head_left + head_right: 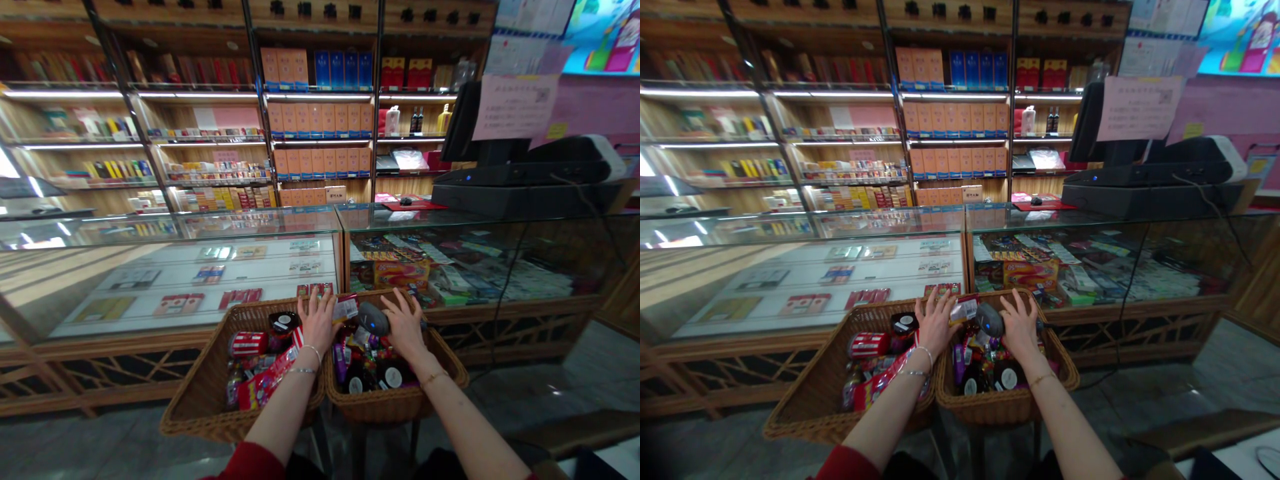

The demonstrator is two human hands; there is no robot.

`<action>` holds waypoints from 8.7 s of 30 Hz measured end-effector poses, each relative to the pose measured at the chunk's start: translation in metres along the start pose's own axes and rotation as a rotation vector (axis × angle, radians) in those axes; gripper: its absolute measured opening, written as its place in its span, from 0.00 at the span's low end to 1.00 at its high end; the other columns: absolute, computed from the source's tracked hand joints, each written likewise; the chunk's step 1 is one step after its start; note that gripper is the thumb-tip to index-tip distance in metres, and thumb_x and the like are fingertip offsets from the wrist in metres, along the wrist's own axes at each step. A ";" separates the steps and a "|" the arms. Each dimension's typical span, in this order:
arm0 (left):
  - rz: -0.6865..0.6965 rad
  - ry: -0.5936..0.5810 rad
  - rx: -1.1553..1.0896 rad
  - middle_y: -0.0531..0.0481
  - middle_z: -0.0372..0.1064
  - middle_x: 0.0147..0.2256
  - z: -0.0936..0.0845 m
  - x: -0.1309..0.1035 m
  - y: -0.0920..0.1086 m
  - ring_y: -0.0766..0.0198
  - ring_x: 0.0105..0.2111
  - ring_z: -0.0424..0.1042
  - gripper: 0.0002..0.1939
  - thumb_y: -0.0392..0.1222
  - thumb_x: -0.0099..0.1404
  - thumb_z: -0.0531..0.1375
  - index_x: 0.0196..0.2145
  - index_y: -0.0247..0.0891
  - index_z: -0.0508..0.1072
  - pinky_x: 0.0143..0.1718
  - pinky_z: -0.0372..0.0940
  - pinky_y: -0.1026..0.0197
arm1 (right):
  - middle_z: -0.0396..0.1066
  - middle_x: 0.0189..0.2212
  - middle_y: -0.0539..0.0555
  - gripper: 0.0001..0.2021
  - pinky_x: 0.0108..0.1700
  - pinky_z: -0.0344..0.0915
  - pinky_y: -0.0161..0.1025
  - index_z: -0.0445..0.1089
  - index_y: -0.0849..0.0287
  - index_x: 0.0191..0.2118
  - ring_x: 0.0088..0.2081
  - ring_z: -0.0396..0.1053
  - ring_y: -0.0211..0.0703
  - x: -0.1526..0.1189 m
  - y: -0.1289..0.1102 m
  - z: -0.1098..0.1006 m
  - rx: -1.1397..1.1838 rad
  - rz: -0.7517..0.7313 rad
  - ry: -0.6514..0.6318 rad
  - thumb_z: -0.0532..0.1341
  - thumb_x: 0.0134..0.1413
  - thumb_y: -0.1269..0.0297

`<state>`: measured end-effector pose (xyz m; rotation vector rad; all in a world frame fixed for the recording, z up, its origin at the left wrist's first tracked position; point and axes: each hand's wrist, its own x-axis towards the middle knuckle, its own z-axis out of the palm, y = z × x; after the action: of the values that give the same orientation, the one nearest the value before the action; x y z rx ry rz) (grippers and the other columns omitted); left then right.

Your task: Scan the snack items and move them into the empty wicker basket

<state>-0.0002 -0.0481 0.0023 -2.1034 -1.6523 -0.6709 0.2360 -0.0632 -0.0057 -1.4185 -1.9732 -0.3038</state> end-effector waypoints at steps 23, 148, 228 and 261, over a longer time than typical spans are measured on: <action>-0.009 0.034 -0.020 0.48 0.61 0.65 0.001 -0.002 0.001 0.42 0.69 0.46 0.34 0.48 0.57 0.68 0.61 0.49 0.67 0.68 0.34 0.27 | 0.72 0.57 0.53 0.17 0.66 0.39 0.65 0.75 0.56 0.38 0.68 0.52 0.57 -0.008 0.002 0.002 0.037 0.004 0.049 0.57 0.44 0.78; -0.565 0.137 0.016 0.33 0.41 0.71 -0.058 -0.036 -0.034 0.39 0.71 0.32 0.43 0.54 0.61 0.59 0.67 0.28 0.54 0.67 0.37 0.28 | 0.70 0.59 0.52 0.18 0.66 0.39 0.62 0.74 0.57 0.41 0.68 0.51 0.55 0.006 -0.024 0.002 -0.050 -0.001 0.078 0.55 0.45 0.78; 0.393 -0.954 0.104 0.50 0.81 0.37 0.011 0.051 0.034 0.47 0.50 0.74 0.12 0.32 0.43 0.70 0.25 0.48 0.79 0.63 0.34 0.24 | 0.68 0.60 0.55 0.17 0.66 0.40 0.65 0.74 0.55 0.42 0.69 0.48 0.55 -0.004 0.046 0.001 -0.144 0.178 0.003 0.54 0.50 0.76; -0.061 -0.128 -0.169 0.48 0.65 0.63 0.003 0.032 0.017 0.41 0.69 0.48 0.15 0.49 0.67 0.60 0.51 0.48 0.74 0.59 0.39 0.14 | 0.69 0.59 0.54 0.16 0.66 0.40 0.66 0.75 0.56 0.41 0.68 0.52 0.59 -0.004 0.030 0.000 0.046 0.085 0.183 0.56 0.48 0.77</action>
<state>0.0235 -0.0246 0.0184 -2.2635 -1.7917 -0.7319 0.2635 -0.0547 -0.0138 -1.3903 -1.7568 -0.3349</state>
